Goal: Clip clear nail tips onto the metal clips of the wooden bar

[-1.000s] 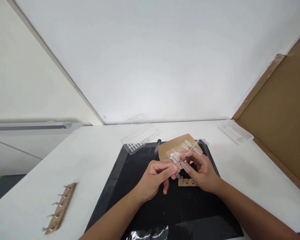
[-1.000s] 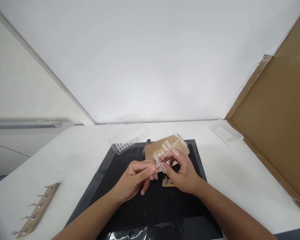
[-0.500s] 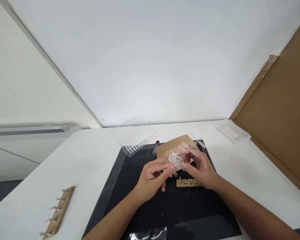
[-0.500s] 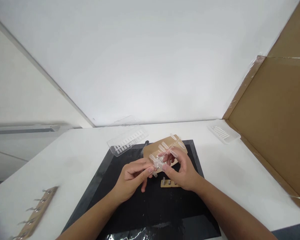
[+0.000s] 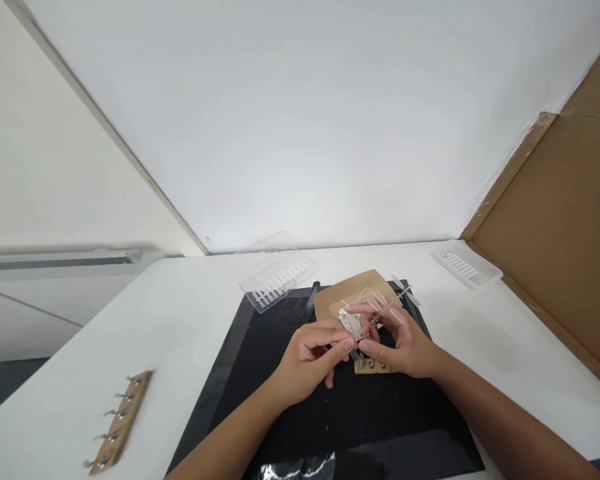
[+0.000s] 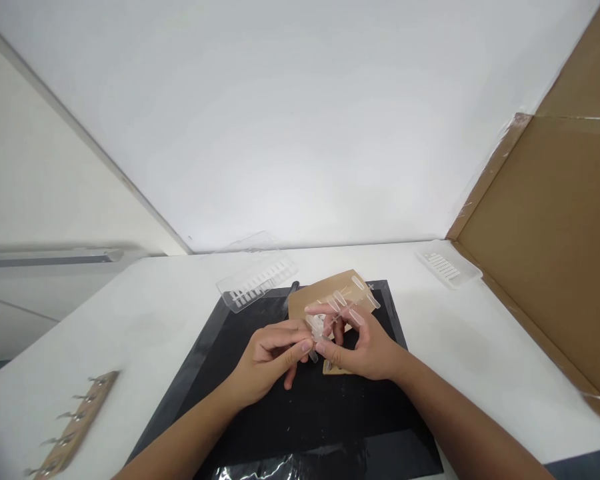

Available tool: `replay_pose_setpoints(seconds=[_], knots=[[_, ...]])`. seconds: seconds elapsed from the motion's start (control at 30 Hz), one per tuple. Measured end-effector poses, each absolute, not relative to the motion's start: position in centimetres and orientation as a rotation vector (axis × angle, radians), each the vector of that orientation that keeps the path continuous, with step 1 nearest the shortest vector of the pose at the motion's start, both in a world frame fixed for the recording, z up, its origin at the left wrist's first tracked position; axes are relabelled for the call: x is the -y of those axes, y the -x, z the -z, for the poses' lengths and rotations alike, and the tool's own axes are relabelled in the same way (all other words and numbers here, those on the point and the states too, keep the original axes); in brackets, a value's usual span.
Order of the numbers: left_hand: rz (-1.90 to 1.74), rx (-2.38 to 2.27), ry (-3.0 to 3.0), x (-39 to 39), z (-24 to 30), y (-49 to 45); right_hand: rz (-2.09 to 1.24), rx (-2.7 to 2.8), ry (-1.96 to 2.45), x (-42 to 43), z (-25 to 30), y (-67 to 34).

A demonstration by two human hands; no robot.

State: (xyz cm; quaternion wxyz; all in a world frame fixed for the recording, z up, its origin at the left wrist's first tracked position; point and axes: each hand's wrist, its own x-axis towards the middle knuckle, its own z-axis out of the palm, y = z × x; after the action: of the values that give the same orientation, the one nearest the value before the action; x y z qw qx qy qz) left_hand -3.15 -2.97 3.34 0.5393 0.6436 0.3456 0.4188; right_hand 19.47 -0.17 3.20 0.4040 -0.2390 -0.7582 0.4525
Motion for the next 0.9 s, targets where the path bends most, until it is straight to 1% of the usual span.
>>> replay_pose_setpoints(seconds=[0.27,0.53,0.73,0.9], knots=[[-1.018,-0.838,-1.656,3.23,-3.09,2.99,-1.061,1.965,0.589,-0.04,-3.63,-19.72],[-1.164,-0.844,-2.042,3.18,-3.59,3.04,-1.071,2.001,0.642,-0.39,-4.09,-19.84],[-1.297,-0.878,-2.039,3.25,-3.57,3.16,-0.993,2.007,0.675,-0.47,-4.02,-19.61],[-1.325,-0.871,-2.111,3.17,-3.75,3.03,-0.933,1.986,0.648,-0.5,-4.01,-19.4]])
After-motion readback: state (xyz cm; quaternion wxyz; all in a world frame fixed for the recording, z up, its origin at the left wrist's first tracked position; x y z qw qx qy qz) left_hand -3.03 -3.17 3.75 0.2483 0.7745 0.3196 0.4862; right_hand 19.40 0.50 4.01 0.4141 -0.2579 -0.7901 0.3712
